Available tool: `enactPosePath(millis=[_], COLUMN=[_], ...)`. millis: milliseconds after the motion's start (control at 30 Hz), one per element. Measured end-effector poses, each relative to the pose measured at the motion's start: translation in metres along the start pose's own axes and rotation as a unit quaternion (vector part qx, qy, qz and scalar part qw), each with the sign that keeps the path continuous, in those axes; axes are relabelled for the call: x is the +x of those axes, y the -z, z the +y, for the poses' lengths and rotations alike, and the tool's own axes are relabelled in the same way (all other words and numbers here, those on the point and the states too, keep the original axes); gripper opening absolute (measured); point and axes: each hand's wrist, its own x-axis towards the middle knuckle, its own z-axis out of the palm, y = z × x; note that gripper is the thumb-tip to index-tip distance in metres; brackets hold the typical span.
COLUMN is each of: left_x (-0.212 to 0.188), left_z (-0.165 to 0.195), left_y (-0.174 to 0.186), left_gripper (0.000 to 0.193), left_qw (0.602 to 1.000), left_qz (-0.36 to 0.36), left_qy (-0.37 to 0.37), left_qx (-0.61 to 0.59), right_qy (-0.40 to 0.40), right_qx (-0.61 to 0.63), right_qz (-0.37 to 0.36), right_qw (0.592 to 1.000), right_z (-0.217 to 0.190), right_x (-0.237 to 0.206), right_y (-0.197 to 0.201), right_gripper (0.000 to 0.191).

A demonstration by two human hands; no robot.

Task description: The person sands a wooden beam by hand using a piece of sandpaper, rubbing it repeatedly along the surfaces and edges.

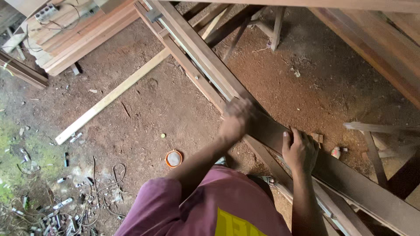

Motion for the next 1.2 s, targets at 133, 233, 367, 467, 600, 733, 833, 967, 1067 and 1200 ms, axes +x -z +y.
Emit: enactPosePath(millis=[133,233,367,467,600,733,833,967,1067,1200], left_x=[-0.001,-0.015,-0.032,-0.034,-0.029,-0.027,-0.023,-0.013,-0.012,-0.026], left_z=[-0.009,-0.012,-0.008,-0.002,0.005,0.007,0.004,-0.005,-0.007,0.007], left_y=[-0.013,-0.017,-0.017,-0.015,-0.017,-0.018,-0.015,-0.012,-0.012,-0.016], left_gripper=[0.053,0.052,0.051,0.067,0.058,0.057,0.054,0.045,0.044,0.047], left_qw=[0.937,0.946,0.959,0.974,0.873,0.977,0.805,0.886,0.908,0.881], left_qz=[0.204,0.224,0.178,0.057,0.351,0.12,0.277,0.42,0.392,0.246], left_qy=[0.102,0.089,0.018,0.055,-0.092,0.104,0.222,0.196,0.147,0.076], left_qx=[-0.265,-0.219,0.222,-0.213,-0.327,0.145,0.475,-0.001,-0.033,0.396], right_qy=[0.024,0.011,0.009,0.001,-0.012,0.019,0.027,0.028,-0.005,-0.004], right_qx=[0.021,0.017,-0.004,-0.01,0.022,-0.016,-0.017,-0.001,0.064,0.022], right_qz=[0.041,0.032,0.037,0.02,0.014,0.04,0.051,0.055,0.039,0.028], right_qw=[0.999,0.999,0.999,1.0,1.0,0.999,0.998,0.998,0.997,0.999], right_z=[0.001,0.0,0.0,0.001,0.001,0.001,0.002,0.005,0.005,0.004], right_x=[-0.003,-0.004,-0.003,-0.003,-0.004,-0.005,-0.006,-0.007,-0.007,-0.007], right_y=[-0.001,-0.001,-0.003,-0.004,-0.005,-0.007,-0.009,-0.011,-0.012,-0.009], right_gripper=[0.043,0.043,0.044,0.043,0.046,0.043,0.042,0.043,0.045,0.044])
